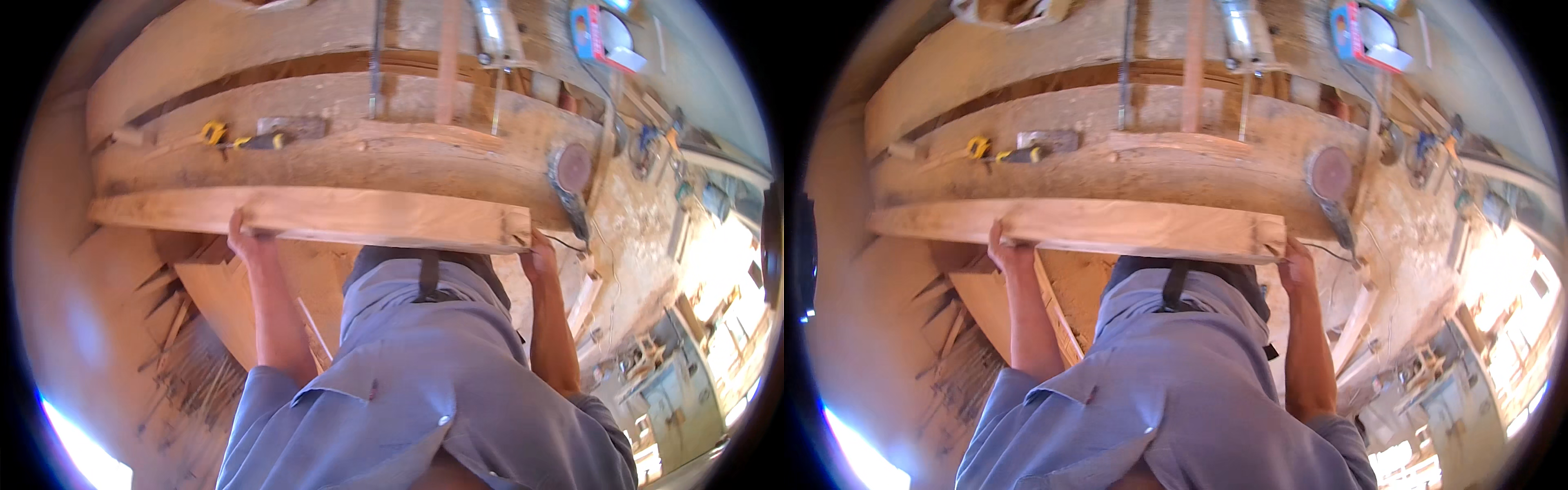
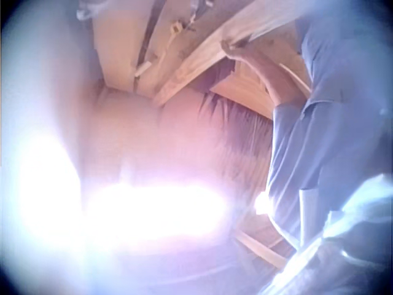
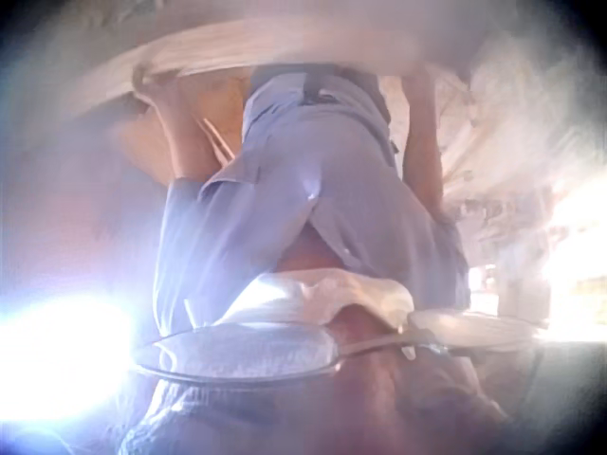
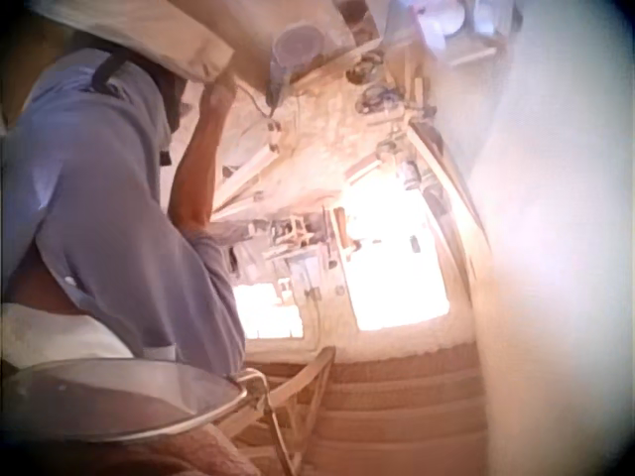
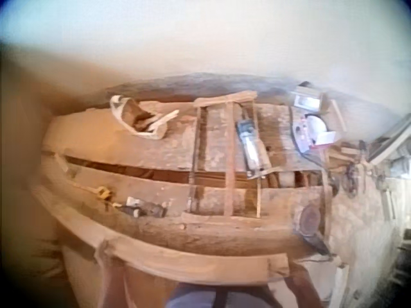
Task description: The person walks through a cluttered workshop and begins assembling a wooden structure. They use a nail gun to fasten a plank to a frame, then switch to a hammer to drive nails manually. The person also uses an angle grinder to smooth the wood surface and continues fastening components with the nail gun.
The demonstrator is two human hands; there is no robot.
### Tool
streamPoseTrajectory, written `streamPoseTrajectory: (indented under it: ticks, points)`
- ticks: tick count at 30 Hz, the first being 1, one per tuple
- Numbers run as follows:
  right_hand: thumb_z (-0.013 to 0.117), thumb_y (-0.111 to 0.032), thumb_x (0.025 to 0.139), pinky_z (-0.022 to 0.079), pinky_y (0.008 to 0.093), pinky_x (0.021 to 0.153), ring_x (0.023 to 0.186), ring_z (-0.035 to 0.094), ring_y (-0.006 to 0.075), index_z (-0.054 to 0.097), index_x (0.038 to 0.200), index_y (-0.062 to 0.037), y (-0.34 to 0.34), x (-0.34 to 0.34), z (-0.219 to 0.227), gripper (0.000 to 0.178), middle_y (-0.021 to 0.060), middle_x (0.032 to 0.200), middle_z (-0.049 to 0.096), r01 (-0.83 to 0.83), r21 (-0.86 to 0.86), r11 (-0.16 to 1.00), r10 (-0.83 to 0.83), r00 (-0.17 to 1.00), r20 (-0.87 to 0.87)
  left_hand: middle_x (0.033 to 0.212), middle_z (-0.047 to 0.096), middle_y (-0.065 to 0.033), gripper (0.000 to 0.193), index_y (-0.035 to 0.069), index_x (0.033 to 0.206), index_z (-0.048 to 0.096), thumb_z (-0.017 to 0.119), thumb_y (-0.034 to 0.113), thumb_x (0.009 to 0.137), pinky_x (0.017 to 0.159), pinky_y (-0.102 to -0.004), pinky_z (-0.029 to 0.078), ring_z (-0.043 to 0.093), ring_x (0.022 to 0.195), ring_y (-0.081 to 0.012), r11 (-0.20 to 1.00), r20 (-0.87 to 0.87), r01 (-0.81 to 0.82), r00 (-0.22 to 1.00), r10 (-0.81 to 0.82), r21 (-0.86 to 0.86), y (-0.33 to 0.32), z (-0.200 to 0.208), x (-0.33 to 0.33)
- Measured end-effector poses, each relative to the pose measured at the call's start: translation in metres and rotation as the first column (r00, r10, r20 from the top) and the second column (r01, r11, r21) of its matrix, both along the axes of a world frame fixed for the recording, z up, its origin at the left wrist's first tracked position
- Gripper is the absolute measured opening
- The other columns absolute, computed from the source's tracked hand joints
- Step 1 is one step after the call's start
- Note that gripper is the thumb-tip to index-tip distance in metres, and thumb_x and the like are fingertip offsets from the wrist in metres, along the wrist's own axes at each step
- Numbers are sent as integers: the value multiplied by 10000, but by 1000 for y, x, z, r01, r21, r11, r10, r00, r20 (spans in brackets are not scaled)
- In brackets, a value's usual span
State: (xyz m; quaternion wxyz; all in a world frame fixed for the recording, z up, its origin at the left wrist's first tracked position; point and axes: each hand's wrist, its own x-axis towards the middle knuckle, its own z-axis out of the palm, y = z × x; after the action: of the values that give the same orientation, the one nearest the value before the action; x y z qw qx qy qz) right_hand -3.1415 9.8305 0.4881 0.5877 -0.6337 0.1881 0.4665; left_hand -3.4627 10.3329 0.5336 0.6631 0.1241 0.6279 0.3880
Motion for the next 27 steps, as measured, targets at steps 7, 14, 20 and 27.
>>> streamPoseTrajectory:
  ticks: [7,14,20,27]
  points:
    - [544,-143,952,602,422,826,1033,687,217,666,1203,-47,-10,-17,1,296,109,1148,709,127,-162,979,-133,991,-28,1189,601,-117,364,39,1242,584,549,290,980,1002,-486,480,569,1124,-291,983,-220,-88,968,123,160,-24,14,7]
    - [546,-57,946,609,387,816,1032,688,255,602,1258,50,5,16,33,335,144,1183,674,178,-24,984,-174,978,119,1246,600,-85,445,42,1321,541,584,326,981,1017,-463,457,561,1152,-280,969,95,-244,966,240,40,-44,13,10]
    - [496,-231,995,518,399,834,879,588,216,580,1069,-4,-42,32,-28,253,72,928,597,-62,-486,872,264,895,360,1315,569,-134,528,43,1349,544,611,399,964,1091,-422,403,530,1195,-265,999,-257,-33,966,26,-21,-10,-2,76]
    - [653,-428,952,431,313,703,760,511,108,683,854,-95,71,13,-11,349,-23,807,569,370,-235,899,-314,918,244,1383,539,-123,635,18,1408,506,642,416,932,1074,-445,430,524,1244,-293,976,-380,23,923,62,215,6,-31,-18]
